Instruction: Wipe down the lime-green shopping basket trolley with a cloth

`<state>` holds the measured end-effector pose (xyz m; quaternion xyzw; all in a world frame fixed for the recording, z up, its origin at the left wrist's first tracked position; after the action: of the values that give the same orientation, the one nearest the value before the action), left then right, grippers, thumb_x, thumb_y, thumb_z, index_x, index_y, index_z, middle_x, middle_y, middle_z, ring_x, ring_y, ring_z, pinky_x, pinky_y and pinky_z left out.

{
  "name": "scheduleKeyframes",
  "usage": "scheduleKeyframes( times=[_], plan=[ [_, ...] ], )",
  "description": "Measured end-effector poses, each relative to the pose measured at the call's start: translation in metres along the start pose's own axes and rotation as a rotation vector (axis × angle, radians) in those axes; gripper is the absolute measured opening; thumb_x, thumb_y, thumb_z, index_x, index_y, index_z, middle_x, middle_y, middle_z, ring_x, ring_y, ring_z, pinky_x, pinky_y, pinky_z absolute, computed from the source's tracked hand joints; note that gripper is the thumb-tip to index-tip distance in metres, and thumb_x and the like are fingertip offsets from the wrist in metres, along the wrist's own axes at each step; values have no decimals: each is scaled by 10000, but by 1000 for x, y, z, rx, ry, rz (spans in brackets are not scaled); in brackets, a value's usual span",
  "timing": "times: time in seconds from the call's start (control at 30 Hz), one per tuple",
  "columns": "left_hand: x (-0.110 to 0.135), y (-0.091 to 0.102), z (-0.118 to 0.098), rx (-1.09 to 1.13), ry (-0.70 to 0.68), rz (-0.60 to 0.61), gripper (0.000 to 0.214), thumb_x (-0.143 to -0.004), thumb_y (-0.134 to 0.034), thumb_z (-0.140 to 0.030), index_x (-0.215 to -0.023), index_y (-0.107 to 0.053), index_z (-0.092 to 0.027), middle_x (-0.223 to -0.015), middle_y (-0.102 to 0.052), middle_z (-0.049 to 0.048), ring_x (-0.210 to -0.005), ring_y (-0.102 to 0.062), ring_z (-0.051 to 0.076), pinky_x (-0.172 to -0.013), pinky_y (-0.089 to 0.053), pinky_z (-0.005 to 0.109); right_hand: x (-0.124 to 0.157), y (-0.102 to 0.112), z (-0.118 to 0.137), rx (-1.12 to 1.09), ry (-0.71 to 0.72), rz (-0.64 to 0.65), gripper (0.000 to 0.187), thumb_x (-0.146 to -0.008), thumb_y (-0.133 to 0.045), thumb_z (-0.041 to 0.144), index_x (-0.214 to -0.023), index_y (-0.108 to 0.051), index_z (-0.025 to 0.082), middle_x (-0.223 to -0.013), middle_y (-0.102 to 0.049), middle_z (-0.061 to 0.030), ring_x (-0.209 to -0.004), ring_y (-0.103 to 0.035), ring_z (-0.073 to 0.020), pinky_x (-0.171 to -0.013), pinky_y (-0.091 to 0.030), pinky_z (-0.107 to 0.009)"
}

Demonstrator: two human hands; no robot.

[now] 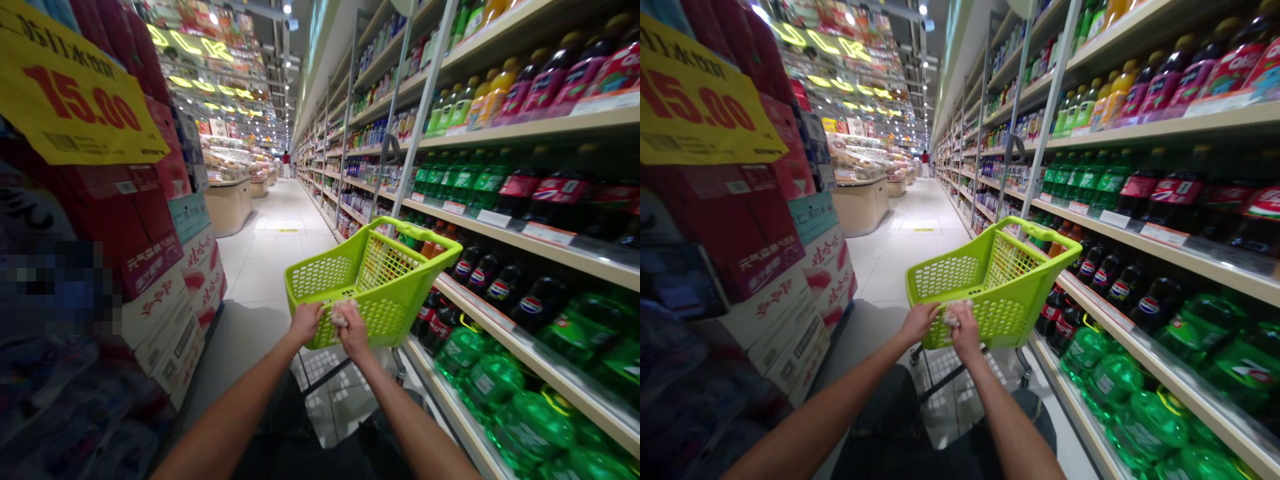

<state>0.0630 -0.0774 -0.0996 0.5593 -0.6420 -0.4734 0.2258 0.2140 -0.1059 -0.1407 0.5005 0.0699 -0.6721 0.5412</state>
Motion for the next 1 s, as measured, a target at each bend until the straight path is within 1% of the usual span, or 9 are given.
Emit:
scheduleKeyframes(
  times=[0.1, 0.13, 0.3, 0.37, 0.53, 0.63, 0.73, 0.83, 1.0],
  plan=[
    [4, 6, 13, 39, -77, 1, 302, -824, -383, -212, -1060, -569, -197, -1084, -614, 61, -999, -533, 180, -913, -346, 329, 41, -28, -1, -49, 38, 301, 375, -560, -393, 9, -786, -620, 205, -791, -584, -29, -786, -548, -168, -722, -477, -276],
    [5, 8, 19, 33, -101, -2, 298, -823, -390, -223, -1066, -563, -205, -1126, -591, 56, -1056, -501, 185, -942, -320, 354, 48, -30, -3, -51, 13, 322, 391, -557, -391, 5, -800, -621, 207, -799, -584, -31, -787, -547, -167, -717, -476, -276],
    [6, 11, 44, -101, -197, 17, 280, -864, -351, -300, -928, -612, -218, -1123, -585, 49, -1133, -434, 212, -972, -255, 424, 3, 4, 2, -67, -41, -61, 406, -669, -400, 60, -1006, -579, 199, -1046, -531, -85, -1025, -478, -196, -909, -391, -360],
    [6, 8, 44, -139, -246, 6, 295, -876, -336, -306, -920, -614, -215, -1088, -599, 47, -1111, -448, 204, -954, -271, 396, -11, 4, 7, -98, -40, -111, 379, -691, -412, 85, -1015, -570, 200, -1050, -530, -81, -1032, -472, -194, -922, -377, -365],
    [10, 7, 45, -252, -355, 1, 272, -875, -378, -322, -1071, -542, -230, -1167, -560, 32, -1136, -424, 192, -929, -265, 364, 36, -24, 3, -87, -58, 282, 309, -582, -406, 38, -759, -617, 176, -778, -575, -53, -800, -537, -178, -741, -455, -298],
    [12, 13, 43, -310, -384, 12, 240, -866, -406, -349, -1012, -564, -242, -1072, -606, 9, -1048, -482, 176, -860, -295, 324, 40, -4, -1, -75, -124, 217, 351, -592, -405, 46, -837, -617, 181, -835, -591, -55, -821, -540, -173, -745, -444, -289],
    [15, 15, 30, -344, -383, 7, 235, -859, -420, -361, -981, -575, -231, -1013, -623, 13, -980, -506, 178, -789, -310, 306, -2, 33, 4, -106, -174, 36, 437, -628, -446, 103, -1047, -542, 182, -940, -593, -55, -849, -545, -177, -770, -435, -294],
    [19, 9, 8, -363, -392, 25, 240, -858, -419, -366, -934, -591, -218, -938, -636, 23, -924, -519, 183, -760, -307, 309, -40, 53, 4, 23, -314, 58, 480, -672, -478, 146, -1151, -455, 156, -787, -608, -31, -694, -558, -168, -658, -447, -282],
    [16, 2, -3, -323, -371, 11, 312, -812, -460, -459, -985, -573, -225, -979, -620, 36, -949, -507, 205, -817, -302, 350, -30, 53, -17, 435, -69, 75, 253, -735, -460, 139, -949, -589, 178, -1185, -488, -116, -1084, -436, -256, -870, -370, -411]
  ],
)
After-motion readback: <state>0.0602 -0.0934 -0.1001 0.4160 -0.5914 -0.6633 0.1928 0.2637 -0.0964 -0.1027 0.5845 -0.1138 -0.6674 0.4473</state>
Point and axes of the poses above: each hand's wrist, its own x-axis away from the middle knuckle, its own y-axis out of the back of the hand, z = x × y, the point moved 1 cm from there along -x, towards the middle knuckle
